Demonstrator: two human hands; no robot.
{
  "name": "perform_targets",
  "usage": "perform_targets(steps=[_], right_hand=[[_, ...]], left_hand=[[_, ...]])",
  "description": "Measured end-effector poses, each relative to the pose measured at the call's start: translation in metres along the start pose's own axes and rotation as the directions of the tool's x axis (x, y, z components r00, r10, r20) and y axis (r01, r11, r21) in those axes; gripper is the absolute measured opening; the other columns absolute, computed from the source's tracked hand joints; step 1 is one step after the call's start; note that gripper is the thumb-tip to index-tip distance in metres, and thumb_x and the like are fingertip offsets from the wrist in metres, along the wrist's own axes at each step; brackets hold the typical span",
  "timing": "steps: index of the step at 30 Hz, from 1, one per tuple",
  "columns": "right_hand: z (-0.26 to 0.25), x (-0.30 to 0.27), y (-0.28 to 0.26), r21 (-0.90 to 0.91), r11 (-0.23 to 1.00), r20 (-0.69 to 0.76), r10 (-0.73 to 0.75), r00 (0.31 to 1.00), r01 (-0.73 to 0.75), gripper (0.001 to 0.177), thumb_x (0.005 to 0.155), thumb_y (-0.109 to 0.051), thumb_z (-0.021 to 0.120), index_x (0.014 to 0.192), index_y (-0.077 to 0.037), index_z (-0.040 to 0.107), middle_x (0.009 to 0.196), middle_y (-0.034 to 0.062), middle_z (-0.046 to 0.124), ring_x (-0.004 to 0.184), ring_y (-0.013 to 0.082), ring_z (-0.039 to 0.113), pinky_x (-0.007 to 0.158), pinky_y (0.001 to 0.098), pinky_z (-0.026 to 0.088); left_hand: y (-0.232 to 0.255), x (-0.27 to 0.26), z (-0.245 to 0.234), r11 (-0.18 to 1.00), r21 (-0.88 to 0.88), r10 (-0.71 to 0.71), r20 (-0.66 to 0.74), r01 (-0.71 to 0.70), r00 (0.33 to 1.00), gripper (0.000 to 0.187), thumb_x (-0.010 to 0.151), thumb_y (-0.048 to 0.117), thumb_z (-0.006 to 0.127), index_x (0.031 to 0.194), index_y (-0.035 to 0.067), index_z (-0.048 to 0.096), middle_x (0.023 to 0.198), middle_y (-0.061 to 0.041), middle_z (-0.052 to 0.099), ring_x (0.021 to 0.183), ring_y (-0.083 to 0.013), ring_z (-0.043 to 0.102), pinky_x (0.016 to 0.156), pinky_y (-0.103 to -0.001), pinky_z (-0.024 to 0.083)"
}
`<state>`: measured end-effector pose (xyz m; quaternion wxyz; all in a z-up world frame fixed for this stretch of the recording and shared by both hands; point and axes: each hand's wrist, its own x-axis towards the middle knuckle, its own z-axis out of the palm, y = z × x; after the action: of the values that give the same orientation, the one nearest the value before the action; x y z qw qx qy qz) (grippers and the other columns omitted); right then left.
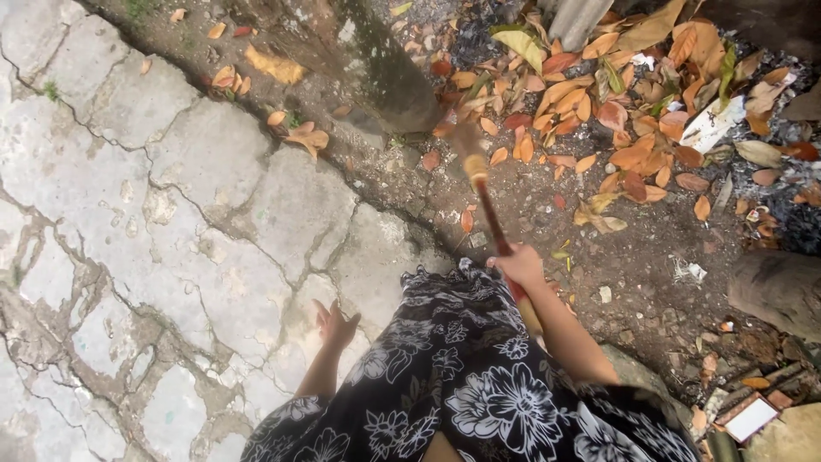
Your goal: Sweeping dry leaves from a concrete path and adjacent ground into a pile using a broom.
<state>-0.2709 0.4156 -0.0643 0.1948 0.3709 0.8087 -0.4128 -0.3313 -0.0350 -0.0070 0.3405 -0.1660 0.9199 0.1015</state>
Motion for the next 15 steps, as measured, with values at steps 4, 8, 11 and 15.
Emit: perform_targets(steps=[4, 8, 11, 15], right_hand=[[0.032, 0.094, 0.010, -0.213, 0.977, 0.154, 0.033, 0.988, 0.001, 0.049, 0.056, -0.030, 0.078, 0.100, -0.008, 0.081, 0.079, 0.0160, 0.076, 0.083, 0.0319, 0.076, 0.082, 0.0448, 0.057], [-0.015, 0.140, 0.025, -0.105, 0.991, 0.051, 0.094, 0.994, -0.088, 0.033, 0.057, -0.018, 0.077, 0.088, -0.007, 0.080, 0.059, 0.0117, 0.071, 0.058, 0.0265, 0.075, 0.072, 0.0401, 0.061], [-0.119, 0.075, -0.061, 0.203, 0.897, 0.174, 0.362, 0.916, -0.394, 0.024, 0.088, 0.008, 0.070, 0.111, 0.005, 0.062, 0.085, 0.0129, 0.061, 0.053, 0.0138, 0.054, 0.043, 0.0216, 0.046], [-0.151, 0.102, -0.046, 0.168, 0.934, 0.104, 0.302, 0.948, -0.316, 0.026, 0.089, 0.007, 0.069, 0.114, 0.005, 0.067, 0.088, 0.0156, 0.067, 0.058, 0.0167, 0.060, 0.045, 0.0252, 0.051]], left_hand=[[0.014, -0.017, -0.008, 0.999, 0.005, 0.048, -0.026, -0.048, 0.998, 0.085, 0.086, 0.042, 0.076, 0.156, 0.012, 0.039, 0.171, -0.021, -0.008, 0.152, -0.0485, 0.018, 0.114, -0.066, 0.036], [0.008, -0.025, -0.008, 0.999, 0.035, -0.008, -0.051, 0.010, 0.999, 0.084, 0.086, 0.047, 0.074, 0.157, 0.016, 0.039, 0.171, -0.020, -0.008, 0.151, -0.0481, 0.021, 0.112, -0.063, 0.040], [0.003, -0.044, -0.010, 0.989, 0.114, -0.096, 0.060, 0.089, 0.994, 0.087, 0.088, 0.049, 0.069, 0.157, 0.018, 0.026, 0.170, -0.014, -0.026, 0.155, -0.0416, 0.006, 0.116, -0.060, 0.036], [-0.009, -0.055, -0.003, 0.985, 0.089, -0.156, 0.055, 0.151, 0.986, 0.088, 0.087, 0.046, 0.070, 0.157, 0.017, 0.027, 0.170, -0.016, -0.026, 0.155, -0.0407, 0.005, 0.119, -0.056, 0.033]])
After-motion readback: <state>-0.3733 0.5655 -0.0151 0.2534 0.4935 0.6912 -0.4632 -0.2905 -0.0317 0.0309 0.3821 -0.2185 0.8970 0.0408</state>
